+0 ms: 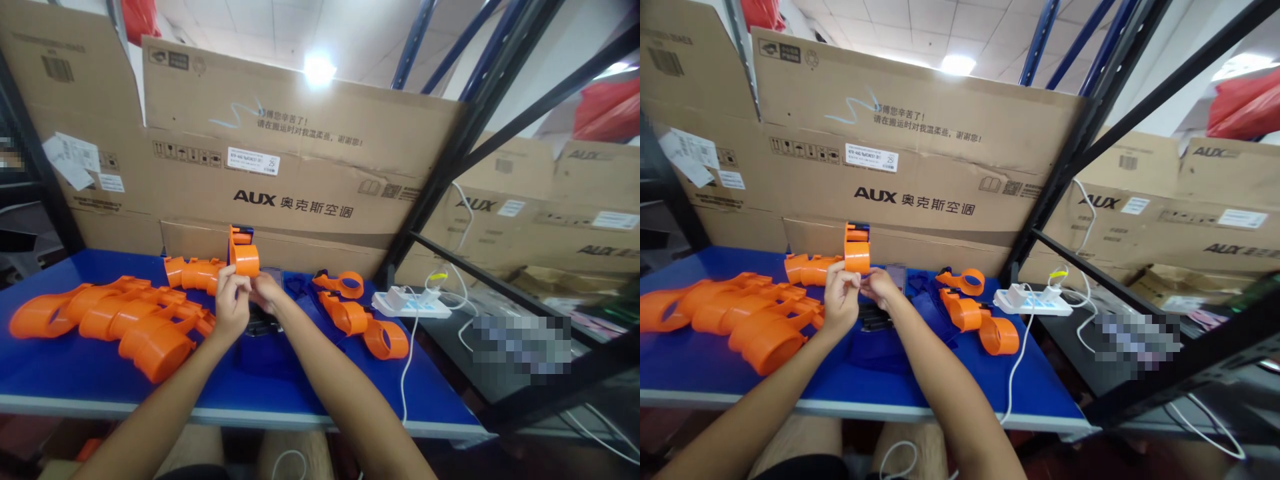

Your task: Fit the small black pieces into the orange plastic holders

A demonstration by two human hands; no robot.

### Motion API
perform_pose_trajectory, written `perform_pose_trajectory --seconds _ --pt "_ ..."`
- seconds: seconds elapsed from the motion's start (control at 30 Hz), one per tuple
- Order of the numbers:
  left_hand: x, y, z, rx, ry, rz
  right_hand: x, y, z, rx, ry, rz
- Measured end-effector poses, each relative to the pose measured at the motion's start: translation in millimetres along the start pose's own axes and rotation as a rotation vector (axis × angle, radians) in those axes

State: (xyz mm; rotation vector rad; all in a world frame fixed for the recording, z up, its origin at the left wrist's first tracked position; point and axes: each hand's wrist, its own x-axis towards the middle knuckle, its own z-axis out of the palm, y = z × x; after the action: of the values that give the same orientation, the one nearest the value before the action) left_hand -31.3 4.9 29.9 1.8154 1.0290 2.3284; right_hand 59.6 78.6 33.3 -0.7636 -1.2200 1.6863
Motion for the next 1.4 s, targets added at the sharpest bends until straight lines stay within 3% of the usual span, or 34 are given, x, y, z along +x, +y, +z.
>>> perform_pose_trajectory --seconds 0.17,0.3,0.4,0.6,0.7,0.8,0.9,1.07,1.4 --pt "-1 5 1 -0.084 -0.083 -0.094 -15 -30 -36 0.003 0.198 -0.100" --pt "-4 7 7 -0.223 -0.225 -0.180 -33 -47 -57 0.030 0.181 -0.149" --pt "-6 7 12 -0.331 -0.336 -0.247 -41 -47 -68 0.000 0.191 -0.161" --pt "-13 7 11 -0.403 -0.474 -0.393 -48 -34 -80 -0.073 0.389 -0.246" --pt "-14 6 8 -0.428 -0.449 -0.412 -53 -35 -84 -0.120 0.398 -0.317" --pt "-14 2 9 -0.493 -0.348 -0.445 -61 -38 -86 -0.154 0.406 -0.377" --pt "-14 -3 16 -0.493 -0.281 -0.622 -71 -38 -83 -0.189 0.382 -0.390" --pt "-19 -9 25 -0.654 -0.309 -0.927 -86 -29 -66 -0.248 0.304 -0.363" --pt "-18 -8 18 -0.631 -0.237 -0.950 -93 -20 -52 -0.413 0.350 -0.424"
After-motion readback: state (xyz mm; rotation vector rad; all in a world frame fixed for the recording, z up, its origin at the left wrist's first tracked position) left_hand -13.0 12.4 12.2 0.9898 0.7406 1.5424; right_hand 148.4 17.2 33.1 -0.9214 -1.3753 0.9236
